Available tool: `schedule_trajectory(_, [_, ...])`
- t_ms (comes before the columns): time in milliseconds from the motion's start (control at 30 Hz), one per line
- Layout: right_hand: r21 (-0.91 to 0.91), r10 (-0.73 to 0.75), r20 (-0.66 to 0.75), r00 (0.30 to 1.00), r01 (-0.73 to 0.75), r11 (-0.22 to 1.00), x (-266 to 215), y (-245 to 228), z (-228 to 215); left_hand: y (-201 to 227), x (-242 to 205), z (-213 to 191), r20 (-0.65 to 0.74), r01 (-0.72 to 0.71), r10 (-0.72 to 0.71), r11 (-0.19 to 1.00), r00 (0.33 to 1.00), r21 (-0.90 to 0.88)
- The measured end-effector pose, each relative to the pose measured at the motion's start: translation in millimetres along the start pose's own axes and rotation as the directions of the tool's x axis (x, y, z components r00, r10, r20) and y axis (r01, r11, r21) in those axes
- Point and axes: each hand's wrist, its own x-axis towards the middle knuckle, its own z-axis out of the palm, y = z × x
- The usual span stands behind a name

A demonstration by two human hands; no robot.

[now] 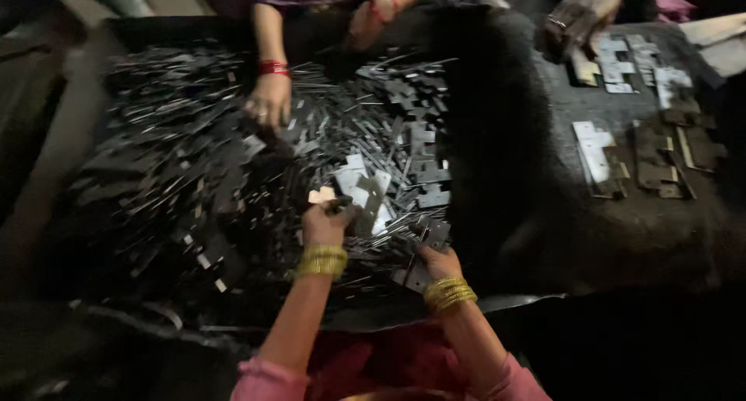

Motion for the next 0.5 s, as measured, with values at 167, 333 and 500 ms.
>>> schedule_trajectory(167, [0.08,0.099,0.0,0.995,-0.099,0.992,-20,9,27,-10,-92,-10,0.13,0.001,0.035,0.963,0.991,-0.268])
schedule_trajectory(333, [-0.038,-0.009,0.105,0.994,0.013,0.999,-32,36,27,-20,-149,-1,-0.115,-0.387,0.478,0.811,0.871,0.439])
schedule_trajectory(500, [-0.268,-0.209,0.231,0.95,0.269,0.925,-65,6,47,0,-136,-32,0.134,-0.223,0.21,0.97,0.969,0.097])
